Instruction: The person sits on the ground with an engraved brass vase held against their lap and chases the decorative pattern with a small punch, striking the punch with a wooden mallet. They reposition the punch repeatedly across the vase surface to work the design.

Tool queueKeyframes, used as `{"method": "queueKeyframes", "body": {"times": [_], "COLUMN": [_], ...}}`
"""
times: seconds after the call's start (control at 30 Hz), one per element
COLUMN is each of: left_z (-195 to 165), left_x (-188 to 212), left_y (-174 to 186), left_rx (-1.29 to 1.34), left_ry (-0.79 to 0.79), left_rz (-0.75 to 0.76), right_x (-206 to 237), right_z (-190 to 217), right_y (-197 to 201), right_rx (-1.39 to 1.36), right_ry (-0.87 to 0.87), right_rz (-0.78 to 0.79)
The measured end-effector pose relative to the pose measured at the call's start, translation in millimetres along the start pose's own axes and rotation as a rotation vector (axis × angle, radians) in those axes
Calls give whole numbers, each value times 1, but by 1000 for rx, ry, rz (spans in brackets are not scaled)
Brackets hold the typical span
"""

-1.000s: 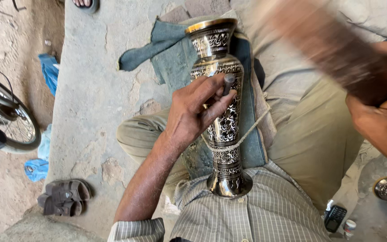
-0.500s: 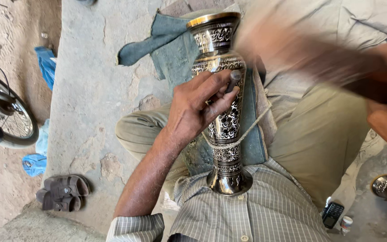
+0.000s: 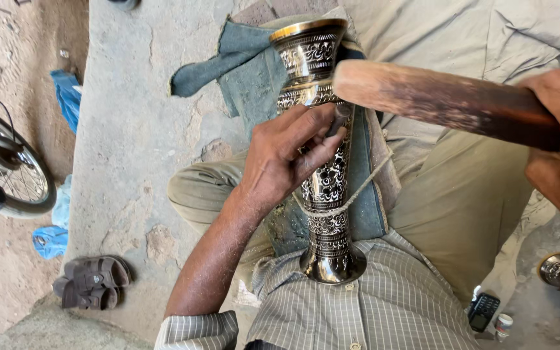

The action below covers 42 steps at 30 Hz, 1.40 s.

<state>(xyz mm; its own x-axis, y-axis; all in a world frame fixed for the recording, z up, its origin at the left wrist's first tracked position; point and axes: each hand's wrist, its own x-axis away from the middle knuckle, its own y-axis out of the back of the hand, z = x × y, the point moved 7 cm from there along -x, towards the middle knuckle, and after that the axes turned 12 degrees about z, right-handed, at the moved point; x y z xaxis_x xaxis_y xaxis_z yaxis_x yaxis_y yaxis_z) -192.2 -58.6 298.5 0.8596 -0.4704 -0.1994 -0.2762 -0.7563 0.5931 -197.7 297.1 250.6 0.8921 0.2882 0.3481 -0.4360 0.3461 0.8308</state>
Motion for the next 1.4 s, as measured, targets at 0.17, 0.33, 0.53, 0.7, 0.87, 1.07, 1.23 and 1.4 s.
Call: {"method": "queueKeyframes", "body": {"times": [0.17, 0.33, 0.53, 0.7, 0.87, 1.07, 1.23, 1.4], "left_z": [3, -4, -10, -9, -17, -2, 53, 62], "left_x": [2, 2, -3, -7, -9, 41, 117, 165], "left_y": [-1, -4, 0, 1, 3, 20, -23, -111], "left_rx": [41, -100, 1, -5, -20, 238, 704, 1366], "left_ry": [9, -10, -13, 21, -13, 73, 329, 290], "left_rz": [-18, -21, 17, 56, 44, -212, -261, -153], "right_x": [-3, 7, 9, -3, -8, 20, 39, 65], "right_z": [-44, 20, 57, 10, -2, 35, 70, 140], "right_y": [-27, 21, 36, 13, 3, -17, -88, -113], "right_rx": [-131, 17, 160, 30, 61, -144, -564, -480], "right_ry": [-269, -17, 136, -18, -192, -186, -22, 264], "right_rz": [49, -7, 30, 32, 80, 202, 92, 95]}}
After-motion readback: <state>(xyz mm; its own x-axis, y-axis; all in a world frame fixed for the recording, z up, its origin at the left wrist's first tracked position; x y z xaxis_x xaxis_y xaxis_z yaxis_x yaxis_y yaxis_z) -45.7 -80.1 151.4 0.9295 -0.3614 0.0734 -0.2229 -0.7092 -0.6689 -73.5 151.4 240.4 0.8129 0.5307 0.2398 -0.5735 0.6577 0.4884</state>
